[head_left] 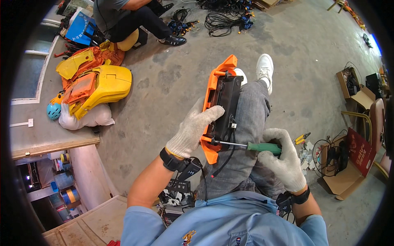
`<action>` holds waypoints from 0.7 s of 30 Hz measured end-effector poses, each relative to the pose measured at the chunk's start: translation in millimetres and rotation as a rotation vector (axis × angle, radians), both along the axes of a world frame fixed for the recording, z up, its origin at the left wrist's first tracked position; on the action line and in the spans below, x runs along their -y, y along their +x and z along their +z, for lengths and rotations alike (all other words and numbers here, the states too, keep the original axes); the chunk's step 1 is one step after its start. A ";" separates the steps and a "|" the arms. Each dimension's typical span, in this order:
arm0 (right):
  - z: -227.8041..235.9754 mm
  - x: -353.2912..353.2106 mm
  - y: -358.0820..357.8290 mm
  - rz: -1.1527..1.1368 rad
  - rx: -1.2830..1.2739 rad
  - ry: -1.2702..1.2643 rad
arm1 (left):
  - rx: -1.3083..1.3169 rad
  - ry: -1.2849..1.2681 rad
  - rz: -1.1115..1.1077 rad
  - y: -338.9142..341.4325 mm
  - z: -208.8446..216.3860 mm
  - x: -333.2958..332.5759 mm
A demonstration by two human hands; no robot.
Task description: The person unscrews a black component from an orange plastic frame using a screwdriver, detaches it, and then places it back into the frame to align it.
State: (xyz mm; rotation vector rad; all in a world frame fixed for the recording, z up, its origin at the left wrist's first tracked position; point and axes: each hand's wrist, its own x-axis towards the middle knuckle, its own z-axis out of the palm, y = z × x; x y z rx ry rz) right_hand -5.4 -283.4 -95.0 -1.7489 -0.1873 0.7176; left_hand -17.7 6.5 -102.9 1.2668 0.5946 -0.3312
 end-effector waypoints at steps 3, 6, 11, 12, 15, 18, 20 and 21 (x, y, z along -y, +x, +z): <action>-2.5 -3.4 1.0 -0.045 0.164 -0.024 | 0.025 0.010 0.008 -0.6 -2.1 0.5; 0.5 1.6 6.9 0.023 -0.186 0.039 | 0.032 0.034 0.001 -1.6 -1.7 0.1; -5.5 0.8 -0.9 -0.065 0.075 0.062 | -0.021 0.062 0.020 -0.2 3.3 3.1; -6.6 1.0 -0.7 -0.064 0.075 0.063 | -0.022 0.062 0.021 -0.3 3.2 2.6; -6.7 -1.3 0.0 -0.089 0.079 0.146 | 0.028 0.101 -0.018 0.4 1.6 0.6; 0.8 -7.4 2.1 -0.050 0.279 0.047 | -0.002 0.208 -0.057 0.2 0.3 -2.0; 13.5 -5.8 9.7 -0.036 -0.329 -0.021 | -0.015 0.231 -0.059 -2.7 -0.7 -4.1; 9.7 -4.4 8.8 -0.037 -0.329 -0.023 | -0.014 0.229 -0.061 -1.9 -1.8 -3.9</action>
